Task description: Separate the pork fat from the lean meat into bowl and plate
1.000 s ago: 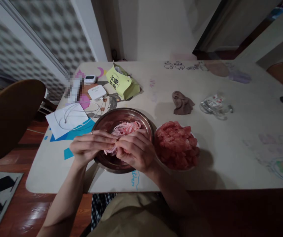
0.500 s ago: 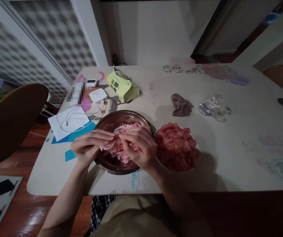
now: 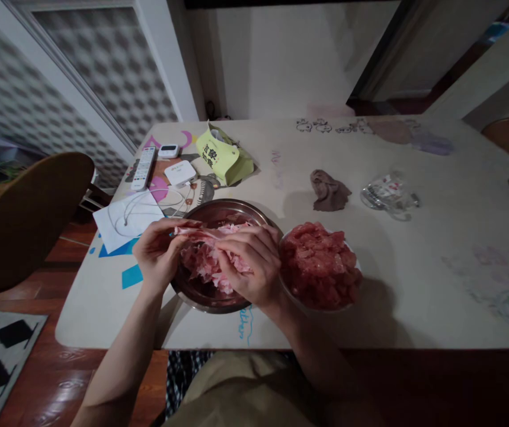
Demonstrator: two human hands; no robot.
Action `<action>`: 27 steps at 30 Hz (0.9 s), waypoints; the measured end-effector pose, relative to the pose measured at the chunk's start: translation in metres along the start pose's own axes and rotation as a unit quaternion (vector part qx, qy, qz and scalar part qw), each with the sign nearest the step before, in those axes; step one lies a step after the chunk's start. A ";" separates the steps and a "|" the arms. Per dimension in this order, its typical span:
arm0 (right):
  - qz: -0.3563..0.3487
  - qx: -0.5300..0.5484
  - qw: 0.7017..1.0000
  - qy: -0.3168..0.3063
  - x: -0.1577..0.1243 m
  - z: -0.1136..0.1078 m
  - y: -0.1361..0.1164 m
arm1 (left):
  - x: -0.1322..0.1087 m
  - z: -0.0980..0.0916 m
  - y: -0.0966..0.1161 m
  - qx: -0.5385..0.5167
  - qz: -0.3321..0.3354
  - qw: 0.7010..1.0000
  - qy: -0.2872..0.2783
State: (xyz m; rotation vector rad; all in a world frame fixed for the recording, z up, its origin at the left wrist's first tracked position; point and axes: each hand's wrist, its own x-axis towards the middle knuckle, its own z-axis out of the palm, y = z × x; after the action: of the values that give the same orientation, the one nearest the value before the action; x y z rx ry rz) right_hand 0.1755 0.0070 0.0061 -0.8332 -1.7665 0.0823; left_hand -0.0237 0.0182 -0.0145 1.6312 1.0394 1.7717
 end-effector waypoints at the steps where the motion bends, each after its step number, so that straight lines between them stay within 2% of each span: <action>1: 0.004 -0.002 1.000 -0.004 0.000 0.000 0.000 | -0.001 0.000 0.000 0.001 -0.004 1.000 -0.002; 5: 0.011 -0.018 1.000 -0.007 0.000 0.002 -0.001 | -0.002 -0.001 0.002 0.009 -0.013 1.000 -0.019; 12: -0.027 -0.033 0.999 -0.009 -0.004 0.005 0.000 | 0.006 0.000 0.012 0.051 0.037 0.992 -0.110; 18: -0.018 -0.038 0.999 -0.007 -0.005 0.008 0.000 | 0.007 0.000 0.014 0.048 0.029 0.987 -0.151; 23: -0.010 -0.044 0.999 -0.009 -0.004 0.008 -0.001 | 0.006 0.000 0.012 0.039 0.013 0.986 -0.161; 27: -0.004 -0.054 0.998 -0.006 -0.004 0.008 -0.003 | 0.004 0.001 0.010 0.018 0.011 0.993 -0.113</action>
State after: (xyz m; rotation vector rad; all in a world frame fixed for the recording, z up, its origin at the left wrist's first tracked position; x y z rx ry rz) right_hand 0.1675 0.0056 0.0015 -0.9047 -1.7974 -0.0151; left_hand -0.0221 0.0157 -0.0036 1.8215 0.9575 1.5459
